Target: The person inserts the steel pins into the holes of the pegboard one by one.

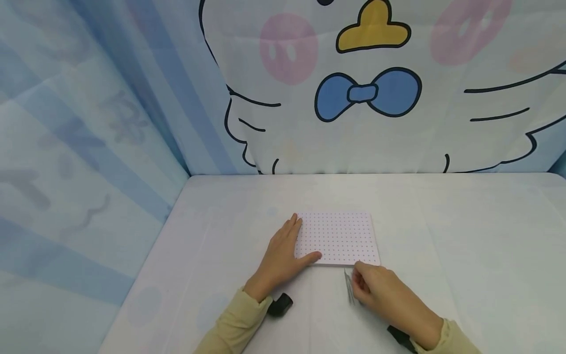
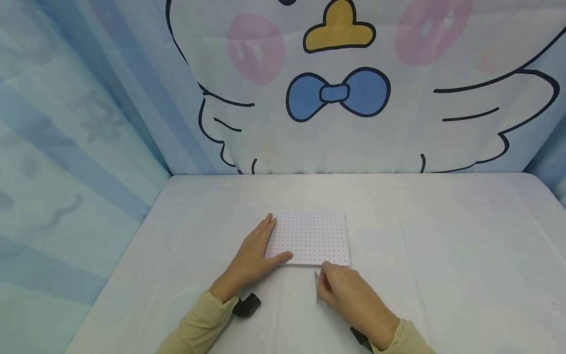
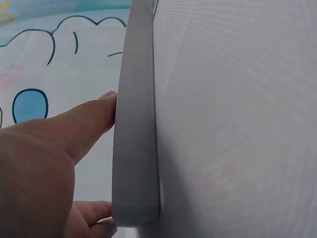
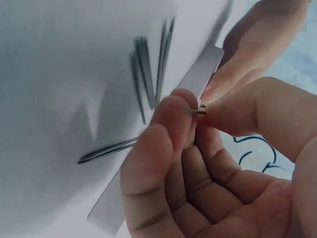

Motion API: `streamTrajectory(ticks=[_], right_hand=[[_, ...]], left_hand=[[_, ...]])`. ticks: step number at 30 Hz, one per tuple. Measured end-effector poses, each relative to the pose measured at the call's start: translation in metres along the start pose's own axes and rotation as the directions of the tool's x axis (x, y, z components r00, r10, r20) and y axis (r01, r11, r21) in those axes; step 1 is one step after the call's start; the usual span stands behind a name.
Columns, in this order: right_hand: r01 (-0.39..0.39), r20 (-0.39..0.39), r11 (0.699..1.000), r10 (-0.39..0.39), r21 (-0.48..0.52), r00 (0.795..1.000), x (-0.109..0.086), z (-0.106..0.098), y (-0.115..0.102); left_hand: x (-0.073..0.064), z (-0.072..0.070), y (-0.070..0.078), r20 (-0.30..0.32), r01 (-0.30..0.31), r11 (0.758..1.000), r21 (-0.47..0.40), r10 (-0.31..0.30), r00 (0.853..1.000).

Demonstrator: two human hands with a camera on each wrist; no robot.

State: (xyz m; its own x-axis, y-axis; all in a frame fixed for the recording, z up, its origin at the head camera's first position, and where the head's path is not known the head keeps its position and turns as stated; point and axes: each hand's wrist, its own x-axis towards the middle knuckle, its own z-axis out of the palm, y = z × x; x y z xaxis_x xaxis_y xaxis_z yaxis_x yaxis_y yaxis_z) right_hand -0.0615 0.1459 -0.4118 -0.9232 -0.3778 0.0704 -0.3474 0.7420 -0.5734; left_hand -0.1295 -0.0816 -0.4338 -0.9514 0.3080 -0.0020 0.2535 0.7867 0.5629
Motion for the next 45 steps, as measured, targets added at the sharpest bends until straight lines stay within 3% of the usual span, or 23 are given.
streamTrajectory(ticks=[7,16,22,32,45], right_hand=[[0.052,-0.029,0.998,-0.051,0.032,0.998,0.002,-0.005,0.000],[0.138,-0.201,0.990,-0.137,-0.009,0.970,0.005,-0.011,0.000],[0.102,-0.195,0.994,-0.094,0.030,0.976,0.014,-0.018,-0.004],[0.104,-0.167,0.990,-0.087,0.098,0.982,0.030,-0.032,-0.001],[0.112,-0.228,0.987,-0.084,0.113,0.970,0.050,-0.034,0.011]], left_hand=[[0.000,0.000,0.000,0.003,0.009,1.000,0.002,-0.009,1.000],[0.000,-0.001,-0.001,0.009,-0.005,1.000,0.001,0.005,1.000],[0.001,-0.001,-0.001,0.008,-0.010,1.000,0.002,0.010,1.000],[0.001,0.000,-0.001,0.012,-0.012,1.000,0.022,0.011,1.000],[0.001,-0.001,0.002,0.024,-0.003,1.000,0.017,0.003,1.000]])
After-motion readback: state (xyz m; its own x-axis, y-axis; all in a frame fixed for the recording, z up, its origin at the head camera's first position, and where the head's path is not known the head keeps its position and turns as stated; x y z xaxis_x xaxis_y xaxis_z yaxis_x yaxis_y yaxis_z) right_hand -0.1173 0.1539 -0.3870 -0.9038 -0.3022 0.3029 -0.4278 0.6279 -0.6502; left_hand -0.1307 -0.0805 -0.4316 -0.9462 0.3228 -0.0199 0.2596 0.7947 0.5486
